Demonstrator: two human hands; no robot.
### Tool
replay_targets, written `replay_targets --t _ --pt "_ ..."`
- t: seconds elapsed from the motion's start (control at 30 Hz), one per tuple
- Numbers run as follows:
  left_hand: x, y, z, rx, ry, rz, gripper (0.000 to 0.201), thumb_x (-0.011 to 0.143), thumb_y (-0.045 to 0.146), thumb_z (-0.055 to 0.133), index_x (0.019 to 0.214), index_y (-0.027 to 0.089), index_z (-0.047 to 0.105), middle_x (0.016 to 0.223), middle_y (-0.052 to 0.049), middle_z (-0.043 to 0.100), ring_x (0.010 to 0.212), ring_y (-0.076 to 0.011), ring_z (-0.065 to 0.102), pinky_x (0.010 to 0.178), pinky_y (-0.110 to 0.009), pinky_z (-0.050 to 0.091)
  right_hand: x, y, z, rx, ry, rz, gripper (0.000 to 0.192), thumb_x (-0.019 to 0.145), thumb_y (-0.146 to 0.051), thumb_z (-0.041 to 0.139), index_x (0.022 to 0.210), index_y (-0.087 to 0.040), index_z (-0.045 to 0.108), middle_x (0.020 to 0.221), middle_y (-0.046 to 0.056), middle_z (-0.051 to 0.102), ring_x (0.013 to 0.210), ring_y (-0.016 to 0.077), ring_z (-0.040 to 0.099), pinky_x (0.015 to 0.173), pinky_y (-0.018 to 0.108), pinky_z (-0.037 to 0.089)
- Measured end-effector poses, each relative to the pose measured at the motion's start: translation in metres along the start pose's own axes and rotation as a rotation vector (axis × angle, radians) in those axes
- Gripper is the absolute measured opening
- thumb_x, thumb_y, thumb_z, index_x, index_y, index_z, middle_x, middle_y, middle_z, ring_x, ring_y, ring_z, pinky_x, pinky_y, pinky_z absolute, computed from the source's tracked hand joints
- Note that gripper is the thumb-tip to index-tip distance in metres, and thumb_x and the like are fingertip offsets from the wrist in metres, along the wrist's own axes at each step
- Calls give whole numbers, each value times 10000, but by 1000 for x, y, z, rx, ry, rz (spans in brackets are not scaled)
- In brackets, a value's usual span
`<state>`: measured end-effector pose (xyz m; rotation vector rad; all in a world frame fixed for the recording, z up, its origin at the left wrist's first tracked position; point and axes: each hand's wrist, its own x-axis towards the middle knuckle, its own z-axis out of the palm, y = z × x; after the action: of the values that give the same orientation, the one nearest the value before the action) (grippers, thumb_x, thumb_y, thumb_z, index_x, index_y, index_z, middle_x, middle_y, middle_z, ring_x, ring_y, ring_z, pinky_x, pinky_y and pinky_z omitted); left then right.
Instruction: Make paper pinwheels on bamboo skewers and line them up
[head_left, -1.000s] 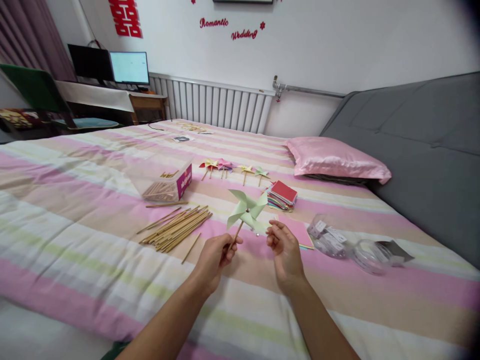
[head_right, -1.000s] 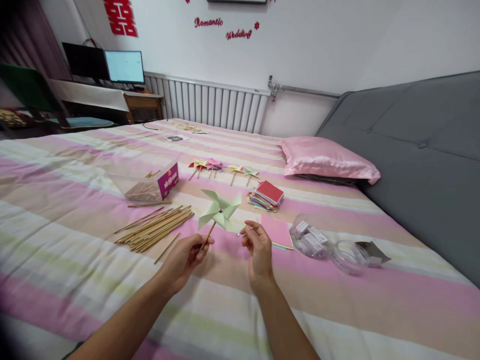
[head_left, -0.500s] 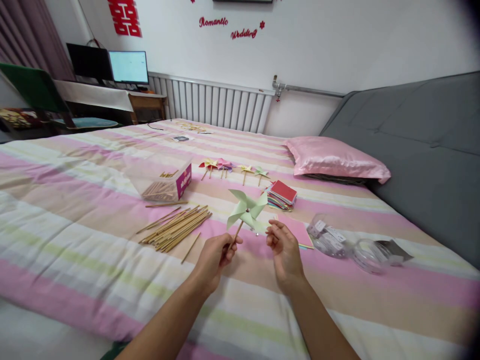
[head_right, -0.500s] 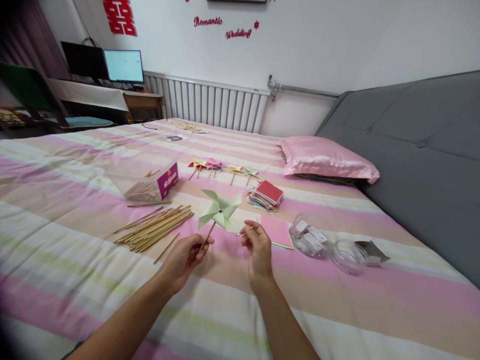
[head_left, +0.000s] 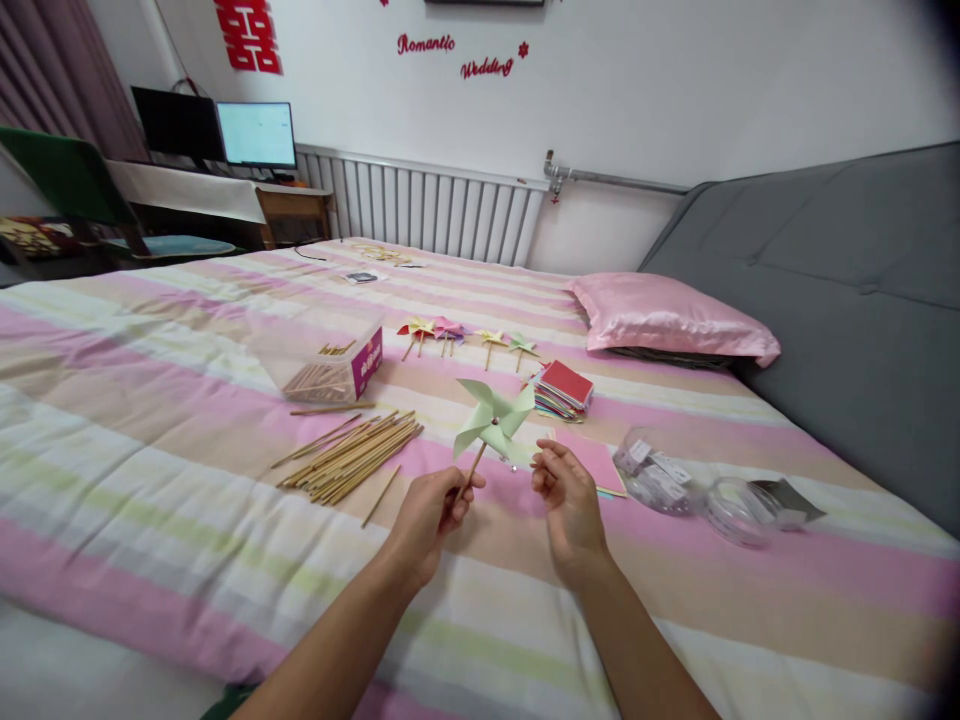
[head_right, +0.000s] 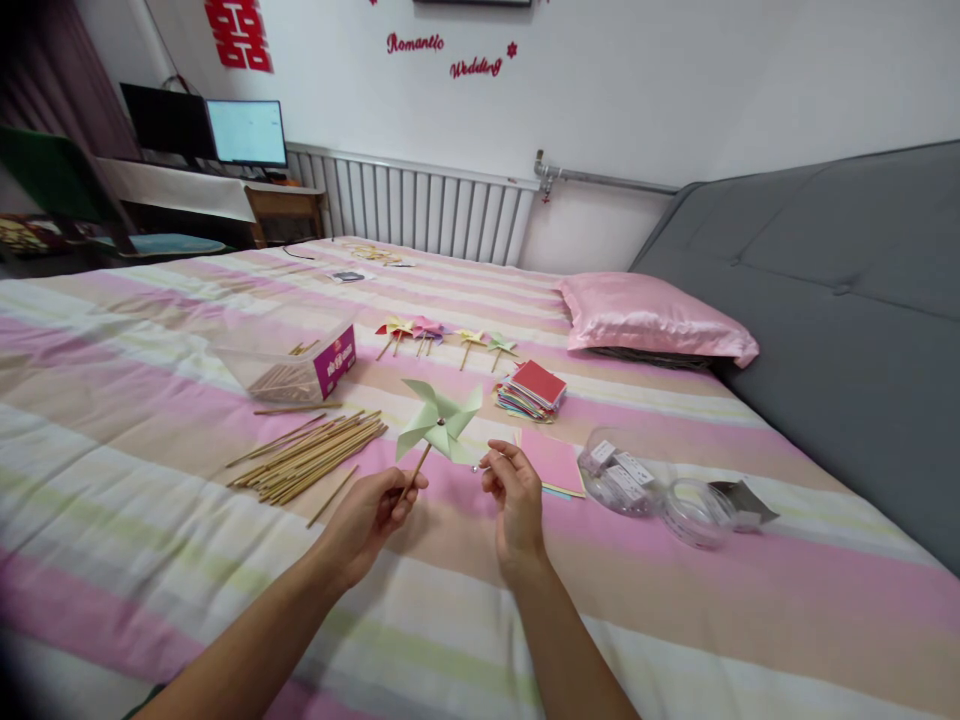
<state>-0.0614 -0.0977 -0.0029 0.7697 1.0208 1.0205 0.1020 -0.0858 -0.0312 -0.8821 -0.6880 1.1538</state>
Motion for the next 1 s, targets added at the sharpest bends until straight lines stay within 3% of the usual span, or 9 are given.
replay_targets --t 1.0 --pt "0 1 0 23 0 -5 214 692 235 487 735 95 642 590 23 433 478 -45 296 457 -181 218 1 2 -1 7 -3 -2 173 745 -266 650 896 -184 626 721 -27 552 543 49 436 525 170 346"
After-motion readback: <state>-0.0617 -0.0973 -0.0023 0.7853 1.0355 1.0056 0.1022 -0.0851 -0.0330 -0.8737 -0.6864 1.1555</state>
